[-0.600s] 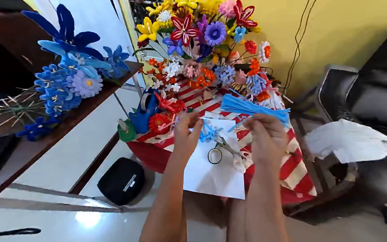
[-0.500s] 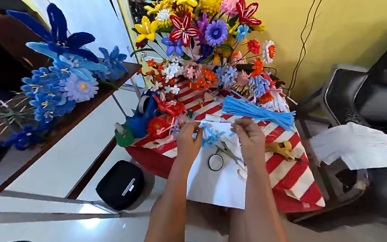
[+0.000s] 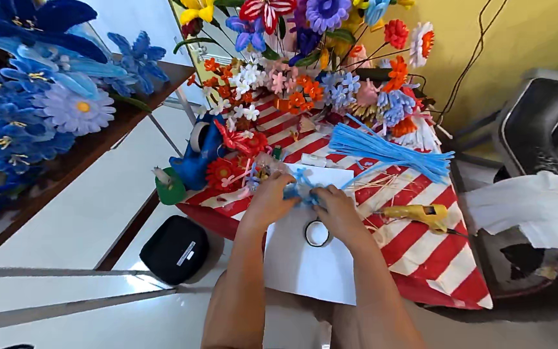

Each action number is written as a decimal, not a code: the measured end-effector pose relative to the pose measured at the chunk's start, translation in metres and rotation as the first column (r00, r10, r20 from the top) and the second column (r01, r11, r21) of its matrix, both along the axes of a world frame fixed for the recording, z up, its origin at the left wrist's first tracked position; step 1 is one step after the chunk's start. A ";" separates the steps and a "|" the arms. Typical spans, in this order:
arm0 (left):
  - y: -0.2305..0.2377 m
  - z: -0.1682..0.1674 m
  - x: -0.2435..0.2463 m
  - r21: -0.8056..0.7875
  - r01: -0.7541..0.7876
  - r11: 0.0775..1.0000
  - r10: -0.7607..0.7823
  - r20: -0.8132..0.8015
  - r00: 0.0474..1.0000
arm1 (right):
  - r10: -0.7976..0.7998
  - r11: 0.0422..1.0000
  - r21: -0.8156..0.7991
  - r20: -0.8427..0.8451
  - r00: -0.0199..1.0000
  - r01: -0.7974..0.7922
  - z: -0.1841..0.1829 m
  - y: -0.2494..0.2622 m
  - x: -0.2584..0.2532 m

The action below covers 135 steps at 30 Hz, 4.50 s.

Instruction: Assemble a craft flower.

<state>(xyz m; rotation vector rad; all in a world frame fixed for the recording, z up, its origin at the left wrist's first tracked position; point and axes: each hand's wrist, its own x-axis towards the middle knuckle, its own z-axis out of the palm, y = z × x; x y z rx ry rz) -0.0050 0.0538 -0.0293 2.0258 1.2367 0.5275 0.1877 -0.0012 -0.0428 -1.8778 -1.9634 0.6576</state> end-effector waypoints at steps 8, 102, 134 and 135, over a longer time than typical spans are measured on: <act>0.017 -0.019 -0.007 0.134 -0.190 0.973 0.193 -0.010 0.981 | 0.026 1.000 0.005 -0.127 0.992 -0.025 0.006 0.003 0.012; -0.019 -0.009 0.034 -0.359 0.280 0.890 0.140 0.801 0.583 | 0.187 0.881 0.403 -0.778 0.601 0.248 0.001 -0.010 0.019; -0.015 -0.020 0.022 0.010 0.252 0.968 -0.207 0.601 0.772 | 0.158 0.939 0.316 -0.748 0.645 0.136 0.008 -0.014 0.019; -0.015 -0.018 0.022 0.049 0.237 0.970 -0.224 0.549 0.805 | 0.167 0.936 0.326 -0.746 0.645 0.135 0.007 -0.014 0.020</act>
